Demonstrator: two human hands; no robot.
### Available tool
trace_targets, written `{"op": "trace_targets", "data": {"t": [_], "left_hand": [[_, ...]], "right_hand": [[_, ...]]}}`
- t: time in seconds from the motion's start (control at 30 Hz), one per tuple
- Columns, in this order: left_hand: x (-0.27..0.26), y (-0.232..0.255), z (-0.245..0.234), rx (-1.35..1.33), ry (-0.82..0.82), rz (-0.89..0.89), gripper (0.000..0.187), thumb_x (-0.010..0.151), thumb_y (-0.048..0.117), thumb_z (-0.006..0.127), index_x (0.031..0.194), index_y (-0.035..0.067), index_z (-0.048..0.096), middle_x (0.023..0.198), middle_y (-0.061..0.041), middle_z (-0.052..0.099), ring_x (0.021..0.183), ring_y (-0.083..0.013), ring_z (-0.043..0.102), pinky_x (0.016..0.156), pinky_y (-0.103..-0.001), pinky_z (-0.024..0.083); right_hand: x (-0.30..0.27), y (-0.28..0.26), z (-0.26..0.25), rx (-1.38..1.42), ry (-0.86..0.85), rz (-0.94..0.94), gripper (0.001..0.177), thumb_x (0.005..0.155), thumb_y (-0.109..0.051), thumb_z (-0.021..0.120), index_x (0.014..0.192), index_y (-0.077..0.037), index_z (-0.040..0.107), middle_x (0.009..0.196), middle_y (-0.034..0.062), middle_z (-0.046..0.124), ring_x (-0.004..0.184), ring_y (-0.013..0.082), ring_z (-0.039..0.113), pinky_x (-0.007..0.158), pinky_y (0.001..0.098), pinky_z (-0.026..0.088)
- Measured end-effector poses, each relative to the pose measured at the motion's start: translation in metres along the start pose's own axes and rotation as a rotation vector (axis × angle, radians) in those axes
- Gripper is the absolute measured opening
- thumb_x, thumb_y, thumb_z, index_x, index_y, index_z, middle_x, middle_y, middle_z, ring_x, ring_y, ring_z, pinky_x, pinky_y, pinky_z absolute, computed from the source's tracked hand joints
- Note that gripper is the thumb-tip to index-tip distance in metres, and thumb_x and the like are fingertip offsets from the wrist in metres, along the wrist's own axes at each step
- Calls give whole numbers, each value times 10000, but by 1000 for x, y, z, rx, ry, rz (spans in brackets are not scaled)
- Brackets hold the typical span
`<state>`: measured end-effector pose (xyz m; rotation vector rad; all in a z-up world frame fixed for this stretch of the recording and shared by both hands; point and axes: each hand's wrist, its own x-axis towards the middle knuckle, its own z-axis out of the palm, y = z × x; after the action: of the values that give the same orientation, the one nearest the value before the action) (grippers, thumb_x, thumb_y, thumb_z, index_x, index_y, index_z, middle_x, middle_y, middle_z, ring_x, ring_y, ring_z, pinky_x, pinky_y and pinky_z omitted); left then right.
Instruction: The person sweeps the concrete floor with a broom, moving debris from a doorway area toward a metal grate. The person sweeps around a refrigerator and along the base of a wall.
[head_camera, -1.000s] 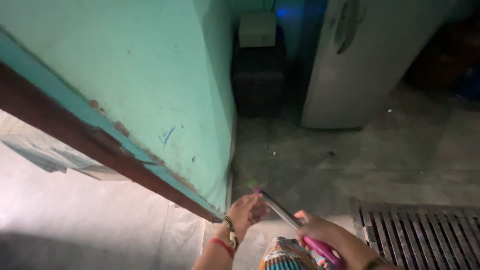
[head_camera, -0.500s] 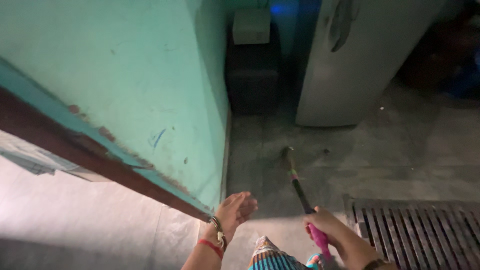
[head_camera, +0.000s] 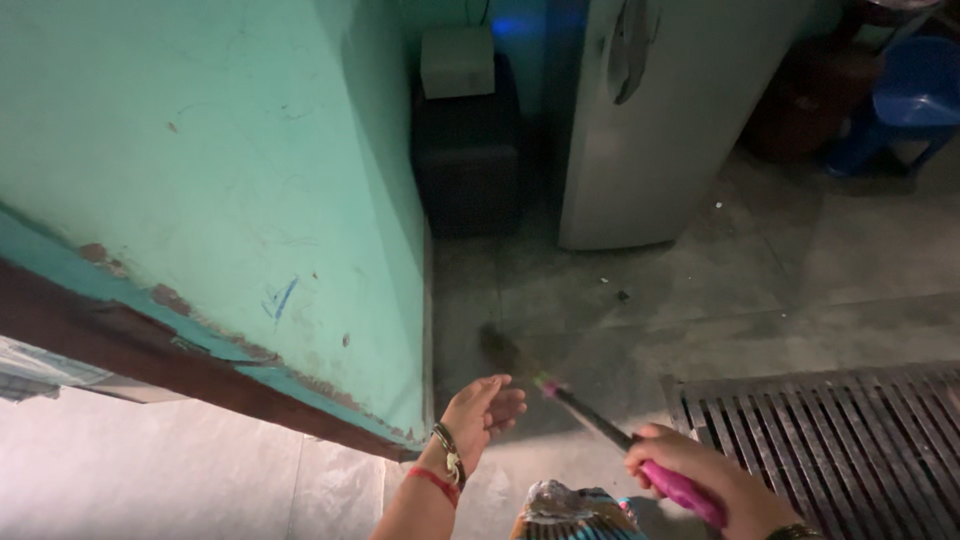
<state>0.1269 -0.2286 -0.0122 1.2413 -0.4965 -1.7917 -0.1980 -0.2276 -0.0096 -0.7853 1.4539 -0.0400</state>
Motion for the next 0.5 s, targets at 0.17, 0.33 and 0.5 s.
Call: {"op": "trace_targets", "data": {"t": [0.17,0.33,0.5], "left_hand": [[-5,0,-3,32,33,-45,344,1016,326,540,1261,91,599,1080,-91,763,929,-179,728,841,-355,557],[0,-1,2,46,5,-40,350,1007,325,546,1261,92,610,1096,-96,769,945,-190,726,830,-354,554],[13,0,8,38,-42,-44,342,1009,332,544,1253,98,597,1091,-96,763,956,-200,722,829,-358,550]], "right_hand": [[27,9,-12,75,89,-72,372,824,-5,690,1160,68,546,756,160,635,583,219,609,463,312,501],[10,0,-10,142,156,-50,392,823,24,689,1164,12,496,739,146,629,583,224,603,480,316,489],[2,23,-37,55,76,-33,334,830,-43,695,1119,50,554,712,148,646,530,214,577,437,304,465]]}}
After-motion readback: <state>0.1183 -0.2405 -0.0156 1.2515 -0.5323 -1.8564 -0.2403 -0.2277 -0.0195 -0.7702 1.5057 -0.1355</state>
